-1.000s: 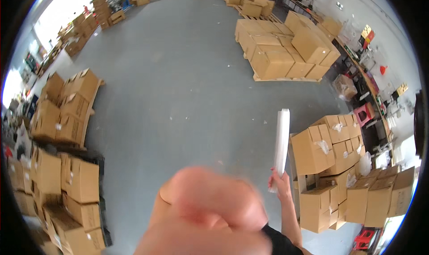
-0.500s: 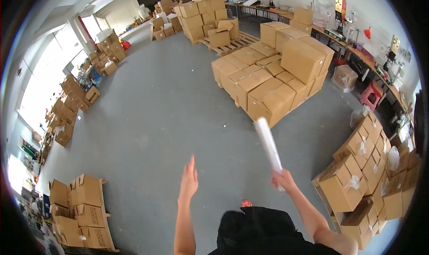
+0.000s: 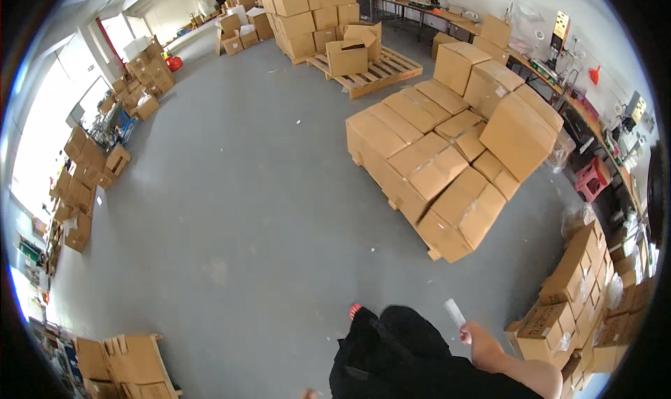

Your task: The person gathers small black plastic components from the floor and a pink basin, then places them into a cardboard box lined with a plastic bag. They close the box and move it to a stack of other boxes. Later, they handle a clear plastic bag labeled 'A25 3000' and walk through the warehouse carrying a roll of tape.

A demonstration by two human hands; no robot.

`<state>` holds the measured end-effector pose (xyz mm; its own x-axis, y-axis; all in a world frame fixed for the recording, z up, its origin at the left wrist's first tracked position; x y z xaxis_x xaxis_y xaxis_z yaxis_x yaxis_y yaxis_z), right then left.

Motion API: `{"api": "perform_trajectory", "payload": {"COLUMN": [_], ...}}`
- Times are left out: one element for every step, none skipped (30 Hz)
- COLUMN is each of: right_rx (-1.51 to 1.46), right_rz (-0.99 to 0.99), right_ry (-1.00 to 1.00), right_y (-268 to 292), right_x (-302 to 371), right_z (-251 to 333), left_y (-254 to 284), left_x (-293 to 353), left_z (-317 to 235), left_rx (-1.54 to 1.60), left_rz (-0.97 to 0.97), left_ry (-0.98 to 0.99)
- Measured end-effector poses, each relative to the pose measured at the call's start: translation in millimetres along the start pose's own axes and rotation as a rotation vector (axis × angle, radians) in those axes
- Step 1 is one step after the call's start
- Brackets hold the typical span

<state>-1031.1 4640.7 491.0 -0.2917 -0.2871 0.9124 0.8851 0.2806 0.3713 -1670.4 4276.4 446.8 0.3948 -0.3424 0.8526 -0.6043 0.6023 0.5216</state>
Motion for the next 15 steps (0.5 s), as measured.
{"api": "perform_trajectory", "payload": {"right_rx": [0.068,0.134,0.200,0.122,0.104,0.107,0.128,0.137,0.162,0.211,0.308,0.450,0.600,0.667,0.686], "right_rz": [0.062,0.126,0.188,0.124,0.089,0.096,0.103,0.123,0.136,0.156,0.175,0.194,0.174,0.122,0.115], "right_ry": [-0.004,-0.009,0.006,0.035,-0.050,-0.122,-0.196,-0.227,-0.194,-0.141,-0.049,0.063,0.212,0.313,0.412], "right_y": [-25,-50,-77,-74,-75,-98,-122,-146,-165,-186,-208,-235,-253,-265,-303], "right_x": [4,3,0,-2,-6,-3,0,0,-2,-3,-4,8,8,22,46], "right_z": [22,39,71,85,96,121,148,185,230,275,328,375,453,520,604], "left_y": [56,122,204,311,429,533,617,691,753,791,827,848,862,844,804], "left_x": [-40,-83,-118,-138,-146,-130,-110,-100,-107,-122,-138,-153,-194,-241,-310], "left_z": [3,8,8,-52,-120,-152,-174,-194,-220,-236,-249,-248,-251,-248,-192], "left_rx": [-0.033,-0.067,-0.087,-0.038,0.055,0.132,0.205,0.269,0.342,0.369,0.397,0.410,0.339,0.242,0.012], "left_rz": [-0.100,-0.242,-0.391,-0.466,-0.567,-0.668,-0.754,-0.771,-0.796,-0.826,-0.866,-0.887,-0.772,-0.606,-0.372], "left_ry": [-0.015,-0.034,-0.042,-0.110,-0.177,-0.214,-0.249,-0.290,-0.358,-0.405,-0.446,-0.470,-0.369,-0.276,-0.193]}}
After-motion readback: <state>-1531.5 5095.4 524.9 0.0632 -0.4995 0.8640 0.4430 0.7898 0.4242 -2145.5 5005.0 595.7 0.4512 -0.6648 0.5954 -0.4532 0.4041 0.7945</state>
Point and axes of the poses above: each hand's wrist, its own x-axis away from the middle knuckle, its own y-axis out of the back of the hand, z = x × y, the point moved 9 cm from there along -x, towards the middle knuckle, and after that the axes turned 10 degrees about -x, right-handed, at the moved point
